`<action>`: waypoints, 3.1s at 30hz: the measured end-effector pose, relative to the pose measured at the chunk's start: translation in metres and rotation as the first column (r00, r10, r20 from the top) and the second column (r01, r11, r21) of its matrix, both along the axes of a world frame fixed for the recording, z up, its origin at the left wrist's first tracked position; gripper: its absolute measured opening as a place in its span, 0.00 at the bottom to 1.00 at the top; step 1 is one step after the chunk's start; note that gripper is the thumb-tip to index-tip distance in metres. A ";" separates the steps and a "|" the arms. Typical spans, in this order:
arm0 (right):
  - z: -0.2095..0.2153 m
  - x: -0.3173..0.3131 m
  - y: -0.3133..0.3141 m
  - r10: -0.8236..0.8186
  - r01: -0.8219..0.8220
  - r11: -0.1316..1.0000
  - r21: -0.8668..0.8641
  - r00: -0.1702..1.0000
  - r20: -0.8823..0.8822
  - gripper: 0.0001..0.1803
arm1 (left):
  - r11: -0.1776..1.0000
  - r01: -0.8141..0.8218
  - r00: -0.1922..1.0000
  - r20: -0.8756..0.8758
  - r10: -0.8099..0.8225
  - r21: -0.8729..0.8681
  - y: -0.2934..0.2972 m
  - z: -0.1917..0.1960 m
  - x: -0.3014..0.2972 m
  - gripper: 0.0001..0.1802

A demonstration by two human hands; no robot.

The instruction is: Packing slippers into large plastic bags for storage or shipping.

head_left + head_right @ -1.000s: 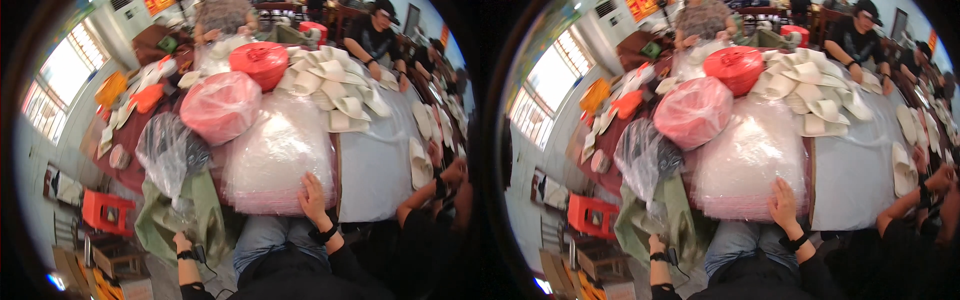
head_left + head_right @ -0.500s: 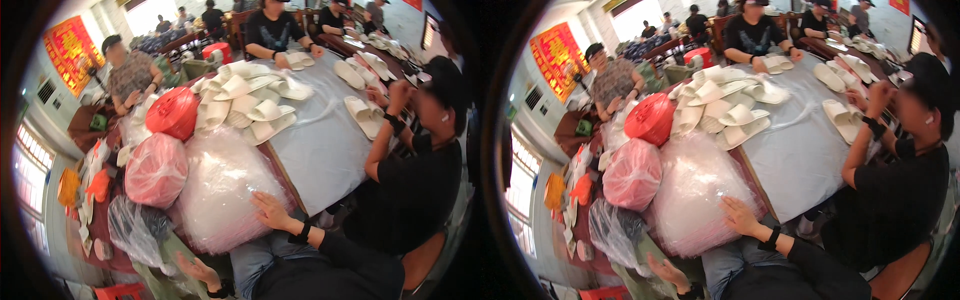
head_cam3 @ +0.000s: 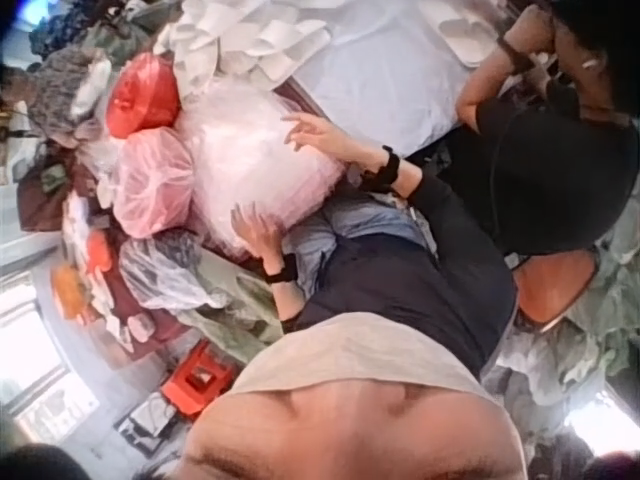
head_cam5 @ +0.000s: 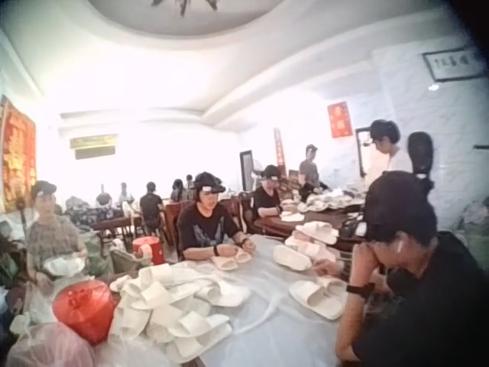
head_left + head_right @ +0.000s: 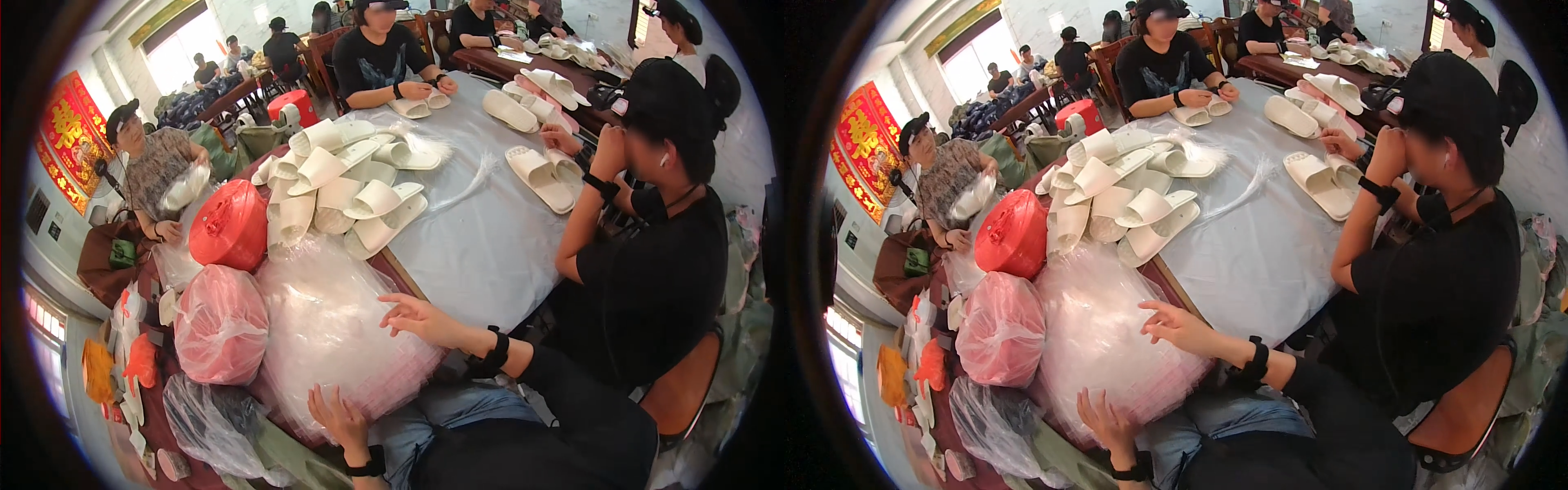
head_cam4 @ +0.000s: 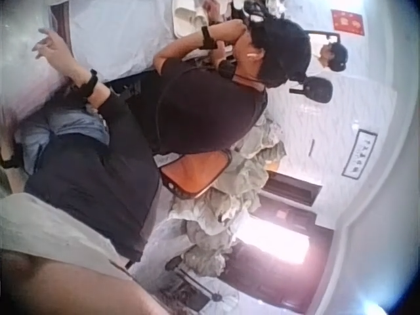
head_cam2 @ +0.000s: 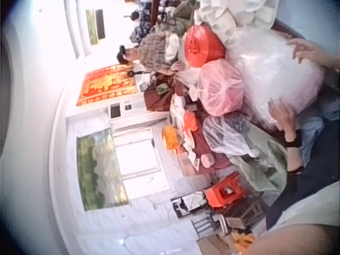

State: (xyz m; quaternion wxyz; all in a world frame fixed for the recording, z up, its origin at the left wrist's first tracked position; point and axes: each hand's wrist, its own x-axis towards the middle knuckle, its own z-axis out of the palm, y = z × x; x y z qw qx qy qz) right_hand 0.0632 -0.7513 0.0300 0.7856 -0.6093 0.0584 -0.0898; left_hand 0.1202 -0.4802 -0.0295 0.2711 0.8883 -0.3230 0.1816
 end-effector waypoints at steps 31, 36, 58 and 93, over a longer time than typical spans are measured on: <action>0.005 0.052 -0.128 -0.007 -0.058 0.947 -0.316 0.979 -0.202 0.20 | 0.990 -0.031 1.000 0.008 0.030 0.135 -0.008 -0.027 0.015 0.20; -0.012 0.068 -0.147 -0.178 0.110 0.916 -0.387 0.973 -0.145 0.20 | 0.988 -0.034 0.996 0.085 0.021 0.151 -0.017 -0.006 0.010 0.12; -0.066 0.149 -0.168 -0.680 0.624 0.484 -0.614 0.709 0.185 0.41 | 0.987 -0.049 0.998 -0.032 0.055 0.155 -0.007 -0.021 0.013 0.18; 0.023 0.044 -0.106 -0.464 0.433 0.717 -0.547 0.881 0.089 0.14 | 0.984 -0.057 0.998 -0.023 0.062 0.171 -0.005 -0.023 0.011 0.18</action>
